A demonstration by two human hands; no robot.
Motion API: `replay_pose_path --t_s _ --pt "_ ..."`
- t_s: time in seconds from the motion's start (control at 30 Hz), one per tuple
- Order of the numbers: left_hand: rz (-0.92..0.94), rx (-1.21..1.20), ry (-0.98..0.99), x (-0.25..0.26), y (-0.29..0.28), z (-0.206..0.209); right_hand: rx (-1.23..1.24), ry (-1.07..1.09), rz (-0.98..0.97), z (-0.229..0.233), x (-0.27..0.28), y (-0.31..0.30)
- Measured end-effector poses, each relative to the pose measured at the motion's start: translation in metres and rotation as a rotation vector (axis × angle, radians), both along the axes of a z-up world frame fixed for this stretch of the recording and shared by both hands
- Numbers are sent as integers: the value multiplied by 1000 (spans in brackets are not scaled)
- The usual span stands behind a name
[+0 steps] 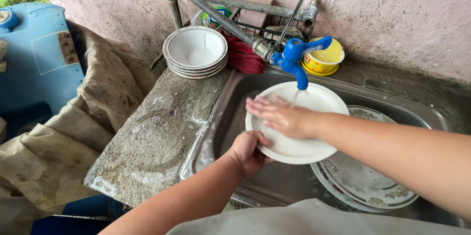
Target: The person washes a series of ceramic plates and bowls with a soapy sponge and running water at an outdoor sink station, rinsing each piece and placing it onto a drying rack or secondary counter area.
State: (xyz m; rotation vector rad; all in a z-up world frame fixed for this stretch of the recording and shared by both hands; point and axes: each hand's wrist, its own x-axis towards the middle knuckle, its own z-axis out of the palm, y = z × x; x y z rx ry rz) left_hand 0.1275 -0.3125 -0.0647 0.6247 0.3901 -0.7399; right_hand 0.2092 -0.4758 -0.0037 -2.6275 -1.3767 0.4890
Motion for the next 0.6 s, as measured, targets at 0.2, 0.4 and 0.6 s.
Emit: replay_pose_path --t_s 0.2,0.4,0.6 --pt "-44 39 -69 5 0 -1 168 -101 -3 -5 7 -2" --pt "-31 39 -46 1 0 -6 82 -97 -57 -3 5 -2" --pt "-43 56 -109 5 1 -15 142 73 9 -5 -14 1"
